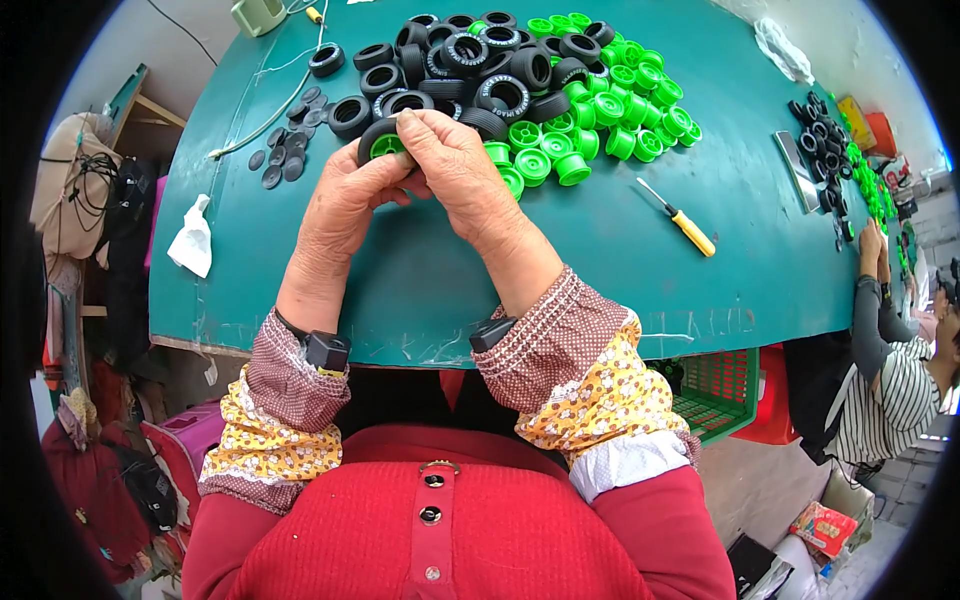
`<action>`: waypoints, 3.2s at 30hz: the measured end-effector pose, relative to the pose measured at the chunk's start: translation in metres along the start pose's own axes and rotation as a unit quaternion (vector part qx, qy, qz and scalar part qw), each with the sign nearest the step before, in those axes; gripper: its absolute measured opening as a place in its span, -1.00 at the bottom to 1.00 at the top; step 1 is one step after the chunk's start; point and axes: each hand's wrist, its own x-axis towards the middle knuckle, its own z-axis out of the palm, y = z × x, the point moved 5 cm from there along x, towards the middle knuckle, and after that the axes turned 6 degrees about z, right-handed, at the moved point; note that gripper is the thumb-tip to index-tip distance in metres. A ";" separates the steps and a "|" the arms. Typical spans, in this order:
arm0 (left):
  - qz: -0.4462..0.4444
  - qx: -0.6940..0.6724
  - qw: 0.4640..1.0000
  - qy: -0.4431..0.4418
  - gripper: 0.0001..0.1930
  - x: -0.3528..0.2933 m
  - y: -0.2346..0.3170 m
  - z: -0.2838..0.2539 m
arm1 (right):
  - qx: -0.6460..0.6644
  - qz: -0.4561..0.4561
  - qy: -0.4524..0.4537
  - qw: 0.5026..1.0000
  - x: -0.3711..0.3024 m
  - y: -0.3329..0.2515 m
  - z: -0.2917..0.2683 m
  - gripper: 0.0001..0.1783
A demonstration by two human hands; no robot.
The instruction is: Manually assembling toy car wheels by fitting black rubber tires onto green plastic hubs.
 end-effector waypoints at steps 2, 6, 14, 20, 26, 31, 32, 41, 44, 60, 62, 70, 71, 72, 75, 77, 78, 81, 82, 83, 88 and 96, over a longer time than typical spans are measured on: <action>-0.001 -0.006 1.000 -0.013 -0.75 0.001 -0.003 -0.002 | -0.001 0.014 0.012 1.000 0.000 0.002 -0.003 -0.71; 0.015 0.034 0.999 -0.035 -0.79 0.002 0.000 0.001 | -0.012 0.016 -0.015 1.000 0.000 0.005 -0.003 -0.69; -0.012 0.117 0.991 -0.057 -0.78 -0.001 0.003 -0.002 | -0.114 -0.015 -0.035 0.993 0.001 -0.003 0.001 -0.66; 0.014 0.027 0.999 0.015 -0.69 0.004 -0.004 -0.008 | -0.030 -0.027 0.035 0.999 0.000 0.003 -0.001 -0.61; 0.075 0.018 0.997 0.012 -0.64 0.003 -0.001 -0.004 | -0.025 0.001 0.009 1.000 -0.004 0.001 0.004 -0.64; 0.009 0.039 0.998 -0.049 -0.60 0.002 -0.001 0.000 | -0.025 0.015 -0.032 0.999 -0.001 0.004 0.003 -0.63; 0.009 0.040 0.998 -0.048 -0.60 0.002 -0.001 0.000 | -0.015 0.022 -0.024 0.999 -0.001 0.005 0.002 -0.64; 0.037 0.057 0.996 -0.055 -0.63 0.003 -0.002 0.007 | 0.040 0.023 0.020 0.999 -0.005 0.005 0.002 -0.71; 0.049 0.070 0.995 -0.056 -0.63 0.002 0.001 0.006 | 0.056 0.025 0.015 0.998 -0.004 0.006 0.003 -0.71; 0.003 -0.171 0.985 -0.016 -0.80 0.003 -0.007 -0.010 | 0.073 0.026 0.026 0.997 0.000 0.006 0.001 -0.71; -0.003 -0.155 0.987 -0.034 -0.80 0.002 -0.006 -0.006 | 0.078 0.023 0.045 0.996 -0.002 0.002 0.000 -0.71; 0.010 -0.004 1.000 -0.029 -0.76 0.001 -0.004 -0.002 | 0.017 -0.004 -0.021 1.000 0.000 0.002 0.002 -0.62; 0.010 -0.004 1.000 -0.028 -0.76 0.002 -0.004 -0.003 | 0.018 -0.003 -0.022 1.000 -0.001 0.002 0.003 -0.62; 0.018 0.007 0.998 -0.052 -0.77 0.002 -0.004 -0.003 | 0.020 0.002 -0.008 1.000 -0.002 0.000 0.002 -0.63; 0.035 0.018 0.996 -0.082 -0.76 0.001 -0.003 0.001 | 0.019 0.006 0.011 1.000 -0.005 -0.003 0.002 -0.63; 0.044 0.018 0.995 -0.087 -0.76 -0.001 -0.001 0.003 | 0.017 0.004 0.017 1.000 -0.005 -0.002 0.000 -0.63; 0.042 0.021 0.995 -0.083 -0.76 -0.001 -0.001 0.004 | 0.015 -0.004 0.020 1.000 -0.003 0.000 -0.002 -0.63; 0.046 0.031 0.996 -0.075 -0.78 -0.002 0.002 0.007 | 0.014 0.000 0.022 1.000 -0.001 0.001 -0.004 -0.62; 0.053 0.039 0.995 -0.072 -0.79 -0.002 0.003 0.008 | 0.014 0.011 0.020 1.000 -0.001 0.001 -0.005 -0.62; 0.053 0.038 0.995 -0.072 -0.79 -0.001 0.003 0.009 | 0.014 0.011 0.020 1.000 -0.001 0.001 -0.007 -0.62; 0.042 0.023 0.998 -0.052 -0.76 0.001 0.004 0.000 | 0.087 0.022 -0.114 0.989 0.001 -0.001 0.005 -0.63; 0.018 -0.131 0.991 0.014 -0.73 0.002 -0.003 -0.012 | 0.049 0.029 -0.077 0.995 0.001 0.003 0.003 -0.65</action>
